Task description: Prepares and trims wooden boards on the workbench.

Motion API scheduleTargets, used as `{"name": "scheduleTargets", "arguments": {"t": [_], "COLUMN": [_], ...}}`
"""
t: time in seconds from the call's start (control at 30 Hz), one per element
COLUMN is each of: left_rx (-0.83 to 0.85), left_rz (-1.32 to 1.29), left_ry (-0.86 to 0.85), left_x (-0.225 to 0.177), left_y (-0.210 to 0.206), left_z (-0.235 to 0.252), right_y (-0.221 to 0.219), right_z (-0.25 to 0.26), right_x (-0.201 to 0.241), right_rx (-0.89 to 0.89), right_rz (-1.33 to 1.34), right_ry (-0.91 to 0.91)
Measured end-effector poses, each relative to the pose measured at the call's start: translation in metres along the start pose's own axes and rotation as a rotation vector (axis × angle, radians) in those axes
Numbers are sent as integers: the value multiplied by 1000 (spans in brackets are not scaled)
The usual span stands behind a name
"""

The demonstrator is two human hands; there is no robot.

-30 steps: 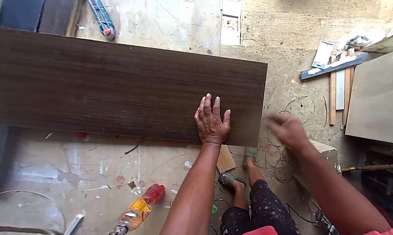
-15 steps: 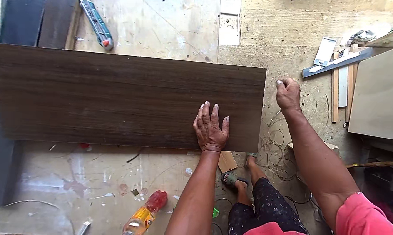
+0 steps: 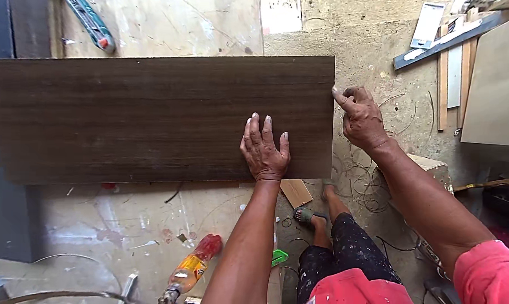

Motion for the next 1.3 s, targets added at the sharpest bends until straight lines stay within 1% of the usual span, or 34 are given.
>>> {"name": "scheduleTargets", "arguments": {"t": [0.23,0.4,0.6,0.77,0.9,1.0,1.17,1.3], "left_rx": [18,8,20,15,11,-1,-10,20], "left_rz": [4,13,14,13,-4,-11,-6,-17], "left_ry": [2,-4,-2,-4,-2,-2,-1,-4], "left_x": [-1,0,-1,0,-1,-1,0,-2], "left_y": [0,-1,1,0,0,-1,-2,0], "left_z": [1,1,2,1,1,1,0,-1], "right_y": [-1,-8,-22,-29,-34,-36,-23,-10], "right_z": [-55,-109,-172,-199,-204,-191,-135,-82], "right_x": [18,36,56,65,74,78,63,52], "right_rx": [77,140,174,191,166,167,166,160], "right_rz": [25,-22,-57,-113,-160,-197,-200,-222], "right_ry": [-7,-13,-36,-64,-108,-154,-156,-152]}}
Point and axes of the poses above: each hand's wrist, its own z-axis towards the middle knuckle, its own y-axis out of the back of the hand, x = y × z, the point moved 1 cm from there along z, towards the middle knuckle, and after that the axes turned 1 degree about -x, right-handed, at the moved point
